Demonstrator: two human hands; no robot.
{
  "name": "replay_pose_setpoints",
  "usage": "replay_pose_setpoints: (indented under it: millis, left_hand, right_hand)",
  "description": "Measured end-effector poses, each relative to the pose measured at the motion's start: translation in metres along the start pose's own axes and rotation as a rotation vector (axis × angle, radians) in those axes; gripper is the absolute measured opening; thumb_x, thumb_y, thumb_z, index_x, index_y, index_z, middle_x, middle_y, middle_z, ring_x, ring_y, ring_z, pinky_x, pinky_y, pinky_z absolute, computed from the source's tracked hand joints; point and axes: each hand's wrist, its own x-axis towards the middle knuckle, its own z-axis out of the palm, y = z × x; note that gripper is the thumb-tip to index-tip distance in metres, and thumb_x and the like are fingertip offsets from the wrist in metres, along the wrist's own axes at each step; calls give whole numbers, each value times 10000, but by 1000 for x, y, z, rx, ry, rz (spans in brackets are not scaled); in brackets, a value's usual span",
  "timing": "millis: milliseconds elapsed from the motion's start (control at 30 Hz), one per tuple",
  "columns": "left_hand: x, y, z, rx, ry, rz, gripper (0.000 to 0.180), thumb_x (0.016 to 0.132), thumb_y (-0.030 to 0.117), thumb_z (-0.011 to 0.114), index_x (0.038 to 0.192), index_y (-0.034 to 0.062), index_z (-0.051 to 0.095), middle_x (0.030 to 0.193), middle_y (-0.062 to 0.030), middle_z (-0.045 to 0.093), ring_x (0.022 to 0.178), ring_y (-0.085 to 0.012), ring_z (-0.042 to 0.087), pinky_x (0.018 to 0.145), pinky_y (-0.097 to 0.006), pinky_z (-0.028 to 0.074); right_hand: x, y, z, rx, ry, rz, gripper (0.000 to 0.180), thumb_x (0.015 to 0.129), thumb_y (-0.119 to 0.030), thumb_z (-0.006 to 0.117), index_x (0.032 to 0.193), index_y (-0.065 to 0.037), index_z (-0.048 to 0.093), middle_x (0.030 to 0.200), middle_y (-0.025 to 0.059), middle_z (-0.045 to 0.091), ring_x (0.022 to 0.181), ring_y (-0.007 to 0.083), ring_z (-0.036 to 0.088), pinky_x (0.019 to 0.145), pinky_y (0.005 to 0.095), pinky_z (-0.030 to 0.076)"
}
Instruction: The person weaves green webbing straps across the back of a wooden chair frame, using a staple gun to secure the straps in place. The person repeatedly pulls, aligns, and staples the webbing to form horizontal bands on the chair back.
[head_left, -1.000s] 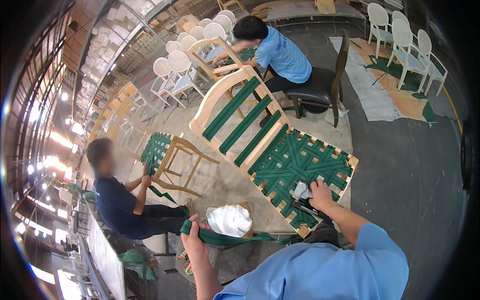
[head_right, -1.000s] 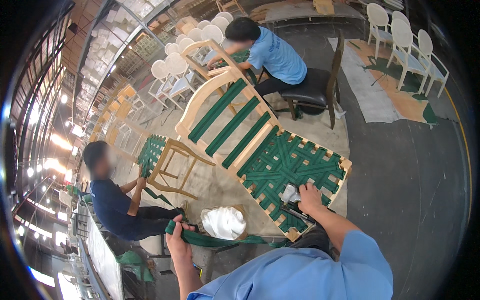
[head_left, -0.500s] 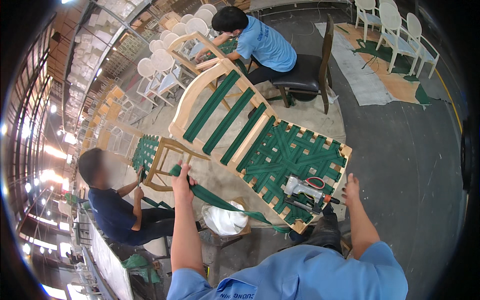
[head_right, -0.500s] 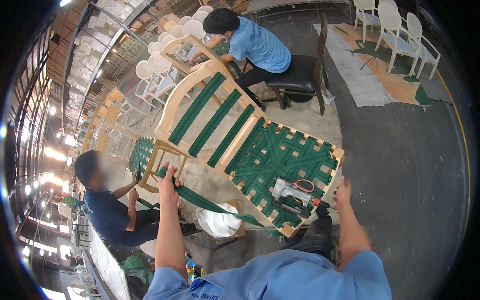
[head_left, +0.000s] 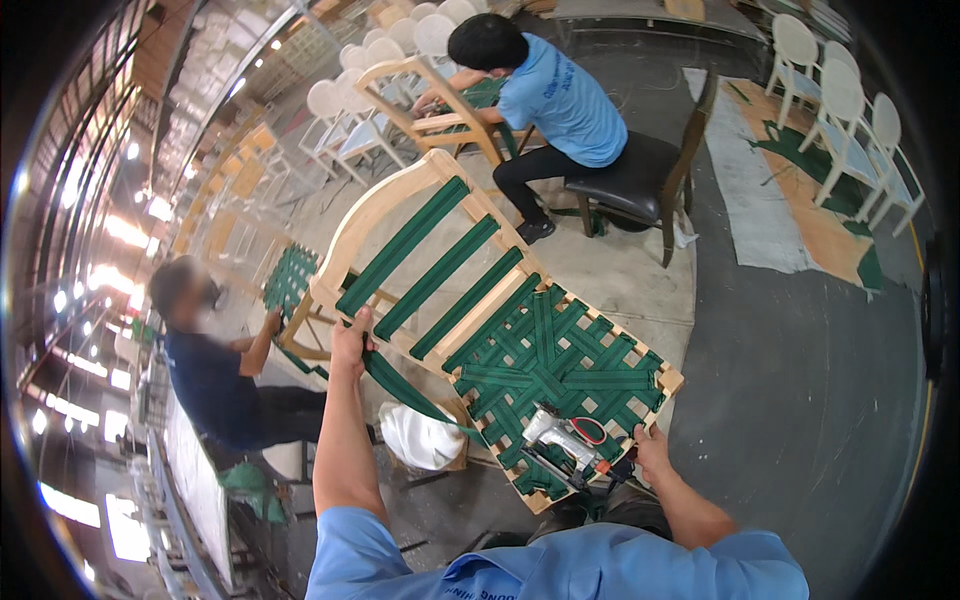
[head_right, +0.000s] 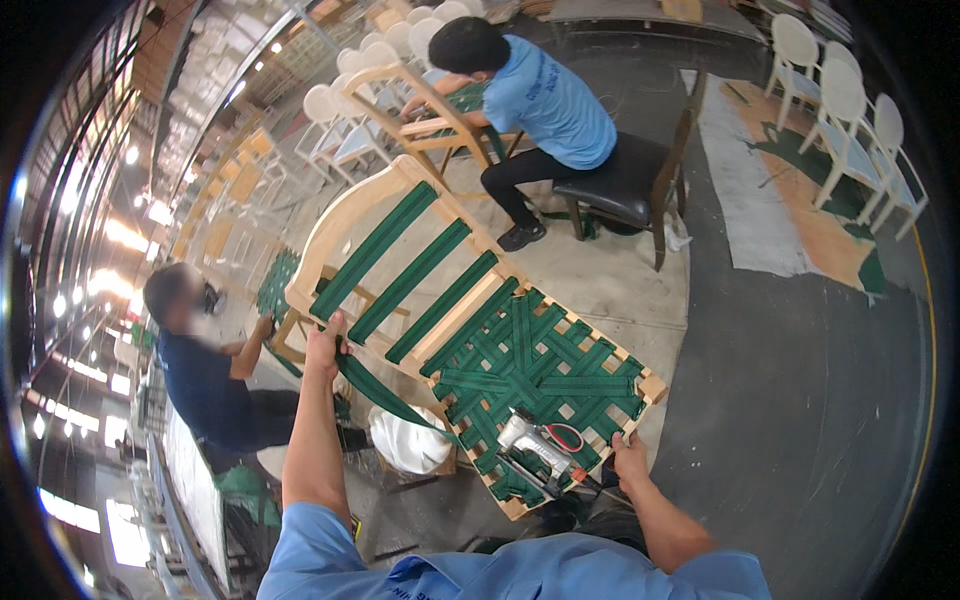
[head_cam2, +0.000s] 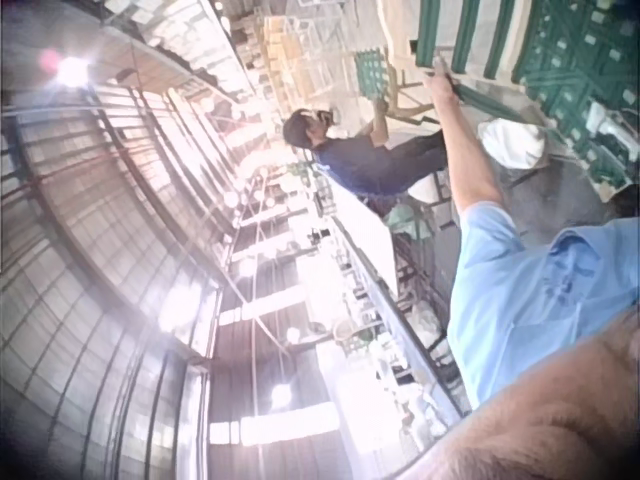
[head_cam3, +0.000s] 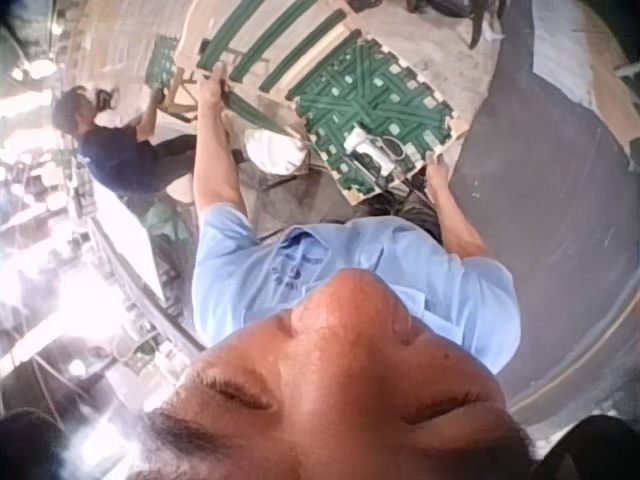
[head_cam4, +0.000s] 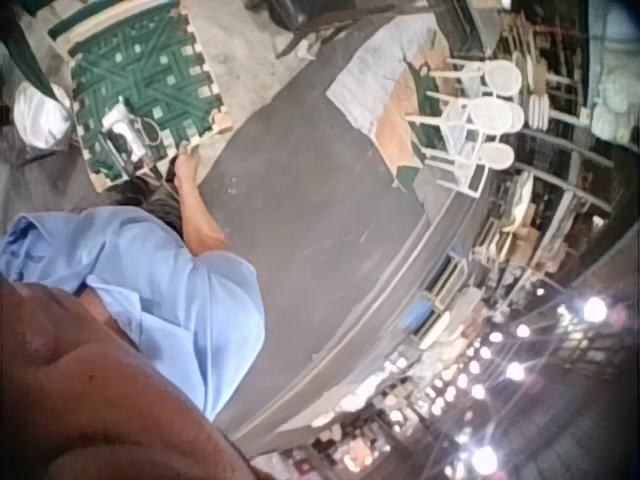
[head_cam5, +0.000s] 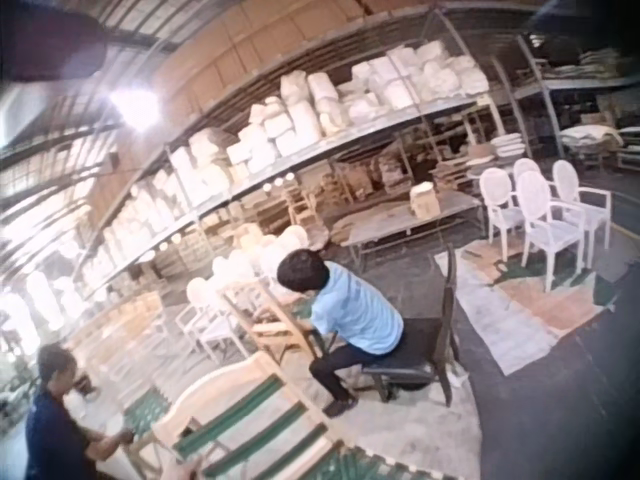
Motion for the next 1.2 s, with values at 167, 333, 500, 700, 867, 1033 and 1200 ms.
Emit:
replay_pose_setpoints:
  millis: [167, 333, 500, 700, 867, 1033, 1200]
  left_hand:
    - [-33, -23, -37, -51, 150, 23, 252, 985, 291, 786, 1012, 75, 660, 729, -19, 625, 481, -130, 523, 484, -319, 502]
    - [-91, -40, -83, -59, 365, -7, 223, 995, 251, 771, 1017, 62, 655, 776, -38, 672, 487, -132, 537, 468, -305, 467]
    - [-132, -47, -93, -88, 526, 19, 223, 1002, 251, 765, 1025, 60, 652, 780, -42, 679, 493, -130, 550, 455, -280, 448]
    - [-188, -77, -107, 71, 666, -61, 274, 991, 279, 773, 1095, 53, 658, 884, -41, 694, 571, -122, 592, 496, -282, 473]
    - [-171, -76, -110, -4, 508, 25, 251, 980, 248, 774, 1061, 29, 682, 861, -40, 717, 573, -114, 599, 504, -270, 476]
    - [-193, -92, -135, -22, 403, -71, 300, 984, 234, 766, 1149, -9, 705, 881, -48, 732, 583, -114, 598, 500, -267, 468]
    - [-177, -94, -141, -123, 224, -26, 261, 1016, 215, 699, 1187, 19, 685, 1007, -69, 751, 687, -150, 662, 544, -286, 502]
  right_hand:
    - [31, -34, 5, -111, -162, -12, 451, 1118, -292, 574, 1536, -145, 486, 1142, 37, 717, 872, 180, 713, 754, 381, 592]
    - [88, -69, 48, -278, -241, -140, 498, 1110, -268, 592, 1570, -114, 480, 1135, 47, 726, 867, 166, 713, 685, 367, 586]
    - [170, -115, 88, -552, -267, -355, 511, 1099, -249, 605, 1552, -35, 502, 1212, 89, 727, 946, 183, 726, 760, 366, 589]
    - [172, -154, 156, -790, -309, -270, 487, 1079, -280, 610, 1503, -42, 572, 1266, 141, 730, 1148, 241, 692, 959, 381, 533]
    - [155, -204, 155, -1375, 93, -794, 494, 1073, -317, 614, 1481, -39, 594, 1247, 157, 744, 1067, 235, 727, 905, 375, 557]
    - [53, -134, 99, -723, -168, -702, 339, 1073, -305, 624, 916, -9, 676, 746, 57, 671, 613, 142, 588, 570, 349, 461]
    - [-40, -26, 44, -393, -122, 240, 518, 1055, -542, 605, 1289, -102, 466, 868, 110, 670, 633, 222, 653, 591, 364, 534]
